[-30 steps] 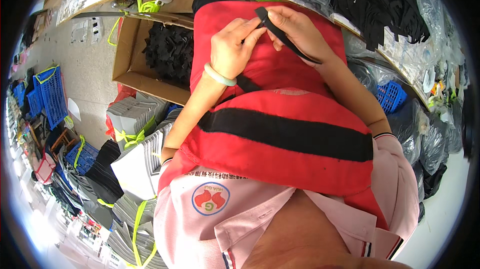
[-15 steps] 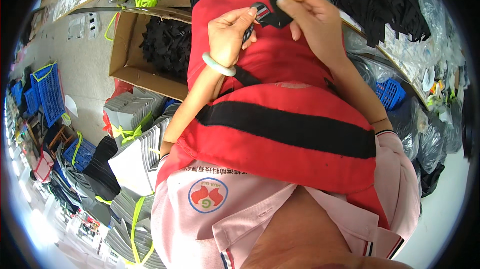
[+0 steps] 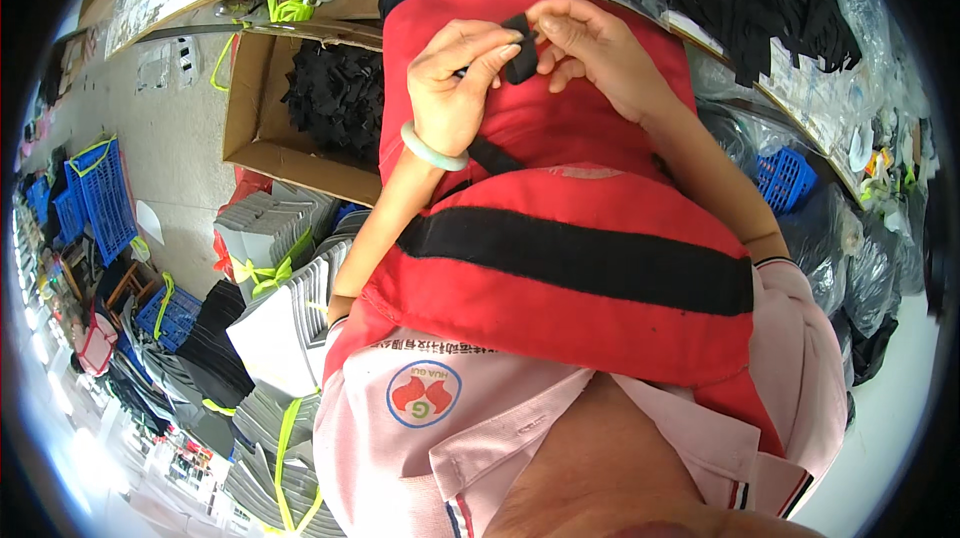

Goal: The recorder is assembling plastic buckles onto black straps repeatedly at a workbench.

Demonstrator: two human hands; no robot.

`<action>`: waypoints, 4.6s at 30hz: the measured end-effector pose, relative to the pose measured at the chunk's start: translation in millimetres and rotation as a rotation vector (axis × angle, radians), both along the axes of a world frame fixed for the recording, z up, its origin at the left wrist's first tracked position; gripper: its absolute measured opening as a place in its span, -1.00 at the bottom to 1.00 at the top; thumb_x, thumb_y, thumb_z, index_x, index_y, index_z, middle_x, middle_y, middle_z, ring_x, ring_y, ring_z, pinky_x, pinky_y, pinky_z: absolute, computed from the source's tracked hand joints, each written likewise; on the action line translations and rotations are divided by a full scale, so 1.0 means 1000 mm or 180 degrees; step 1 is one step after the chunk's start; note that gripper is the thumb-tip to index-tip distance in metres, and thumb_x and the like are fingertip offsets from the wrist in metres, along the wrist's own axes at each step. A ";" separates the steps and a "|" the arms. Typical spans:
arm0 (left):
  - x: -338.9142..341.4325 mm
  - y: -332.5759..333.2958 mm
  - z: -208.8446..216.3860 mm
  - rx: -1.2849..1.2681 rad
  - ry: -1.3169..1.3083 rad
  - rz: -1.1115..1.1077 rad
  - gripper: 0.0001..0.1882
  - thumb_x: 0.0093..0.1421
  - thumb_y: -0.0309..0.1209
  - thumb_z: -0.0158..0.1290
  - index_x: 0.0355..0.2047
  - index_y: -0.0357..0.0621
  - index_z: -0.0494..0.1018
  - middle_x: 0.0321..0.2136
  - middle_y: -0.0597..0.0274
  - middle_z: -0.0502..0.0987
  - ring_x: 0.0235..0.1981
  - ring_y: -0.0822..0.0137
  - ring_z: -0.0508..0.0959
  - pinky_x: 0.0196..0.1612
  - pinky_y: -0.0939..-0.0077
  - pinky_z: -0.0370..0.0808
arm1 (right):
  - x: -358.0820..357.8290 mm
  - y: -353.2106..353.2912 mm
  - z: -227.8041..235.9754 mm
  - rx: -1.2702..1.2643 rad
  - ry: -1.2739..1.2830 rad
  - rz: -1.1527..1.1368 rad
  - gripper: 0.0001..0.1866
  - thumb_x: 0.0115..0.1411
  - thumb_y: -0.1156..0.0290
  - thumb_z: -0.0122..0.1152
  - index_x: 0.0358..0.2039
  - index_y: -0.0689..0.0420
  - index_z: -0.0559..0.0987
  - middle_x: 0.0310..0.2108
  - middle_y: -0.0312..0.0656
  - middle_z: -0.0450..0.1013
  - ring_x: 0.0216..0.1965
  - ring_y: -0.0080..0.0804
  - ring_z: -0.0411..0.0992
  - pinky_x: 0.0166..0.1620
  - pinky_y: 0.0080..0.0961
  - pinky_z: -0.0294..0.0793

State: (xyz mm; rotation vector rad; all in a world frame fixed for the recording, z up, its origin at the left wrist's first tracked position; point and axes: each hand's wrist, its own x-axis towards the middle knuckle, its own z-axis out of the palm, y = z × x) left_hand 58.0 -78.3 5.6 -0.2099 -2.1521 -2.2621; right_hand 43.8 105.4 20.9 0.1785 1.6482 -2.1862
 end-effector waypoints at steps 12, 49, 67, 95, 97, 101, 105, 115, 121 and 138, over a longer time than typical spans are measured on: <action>0.019 -0.005 0.001 -0.0034 0.0242 -0.0227 -0.84 0.06 -0.68 0.15 -0.32 -0.28 0.60 -0.31 0.24 0.46 -0.49 0.53 0.45 -0.48 0.72 0.40 | -0.001 0.008 -0.003 0.0520 0.0398 0.0894 -0.84 0.20 0.39 0.22 -0.26 0.21 0.56 -0.35 -0.30 0.50 -0.31 -0.65 0.44 -0.21 -0.70 0.42; 0.017 -0.011 -0.015 0.1126 -0.1553 0.0051 -0.84 0.15 -0.59 0.12 -0.24 -0.33 0.56 -0.38 0.12 0.59 -0.63 0.49 0.49 -0.69 0.72 0.30 | 0.021 0.000 -0.015 0.0977 0.0397 0.0977 -0.87 0.20 0.48 0.15 -0.31 0.28 0.56 -0.47 -0.30 0.48 -0.42 -0.65 0.40 -0.31 -0.67 0.40; 0.022 -0.008 -0.024 0.0368 -0.0581 -0.0220 -0.81 0.09 -0.70 0.12 -0.27 -0.32 0.57 -0.30 0.20 0.53 -0.58 0.55 0.45 -0.52 0.72 0.39 | 0.006 0.009 -0.022 0.0977 0.0376 0.0676 -0.70 0.27 0.22 0.12 -0.19 0.20 0.57 -0.45 -0.34 0.47 -0.44 -0.66 0.40 -0.33 -0.70 0.41; 0.059 -0.184 0.004 -0.0413 -0.1313 0.1330 -0.45 0.10 -0.64 0.11 0.13 -0.17 0.33 -0.03 0.13 0.49 -0.52 0.49 0.53 -0.63 0.74 0.38 | -0.012 -0.045 -0.017 0.1459 0.1304 0.1551 -0.78 0.25 0.37 0.13 -0.16 0.21 0.53 -0.42 -0.31 0.48 -0.40 -0.65 0.40 -0.31 -0.65 0.39; 0.052 -0.148 0.009 0.0214 -0.1546 0.0848 -0.44 0.11 -0.65 0.09 0.16 -0.18 0.29 -0.01 0.12 0.48 -0.47 0.44 0.58 -0.64 0.73 0.41 | -0.007 -0.046 -0.022 0.1395 0.1333 0.1692 -0.78 0.25 0.37 0.12 -0.17 0.23 0.53 -0.43 -0.30 0.49 -0.41 -0.64 0.41 -0.33 -0.66 0.39; 0.042 -0.066 0.001 0.0213 -0.1345 -0.0184 -0.35 0.06 -0.75 0.04 0.19 -0.14 0.24 -0.07 0.15 0.50 -0.49 0.47 0.57 -0.62 0.73 0.41 | 0.002 -0.058 -0.021 0.1000 0.0616 0.2019 -0.80 0.24 0.38 0.13 -0.23 0.24 0.55 -0.48 -0.29 0.47 -0.47 -0.63 0.39 -0.37 -0.67 0.38; 0.031 -0.028 -0.011 0.0468 -0.1201 -0.0921 -0.24 0.06 -0.77 0.01 0.28 -0.10 0.09 -0.14 0.11 0.49 -0.53 0.50 0.52 -0.62 0.73 0.40 | 0.000 -0.040 -0.019 0.1052 0.0467 0.2112 -0.82 0.22 0.38 0.15 -0.31 0.25 0.53 -0.55 -0.31 0.43 -0.53 -0.64 0.36 -0.44 -0.67 0.35; 0.018 -0.033 -0.014 0.1471 -0.1776 -0.1075 -0.26 0.12 -0.77 -0.08 0.31 -0.16 0.00 0.23 -0.07 0.17 -0.25 0.21 0.61 -0.56 0.64 0.47 | -0.005 -0.014 -0.022 0.0518 0.0092 0.1433 -0.79 0.20 0.31 0.20 -0.34 0.21 0.51 -0.57 -0.31 0.43 -0.53 -0.66 0.38 -0.46 -0.71 0.36; 0.017 -0.030 -0.026 0.0818 -0.1883 -0.0810 -0.76 0.22 -0.50 0.07 -0.10 -0.32 0.47 -0.44 0.20 0.54 -0.56 0.48 0.51 -0.61 0.71 0.39 | -0.004 0.010 -0.029 0.0363 -0.0339 0.1178 -0.82 0.21 0.31 0.19 -0.31 0.17 0.52 -0.51 -0.33 0.46 -0.52 -0.68 0.40 -0.45 -0.73 0.37; 0.003 -0.002 -0.035 0.1692 -0.2701 -0.0814 -0.71 0.31 -0.28 -0.02 -0.22 -0.31 0.47 -0.55 0.26 0.48 -0.55 0.41 0.49 -0.59 0.57 0.45 | -0.079 0.162 0.002 0.5181 0.2790 -0.0152 -0.80 0.06 0.35 0.27 -0.25 -0.01 0.62 -0.19 -0.30 0.45 -0.10 -0.28 0.36 0.00 -0.39 0.32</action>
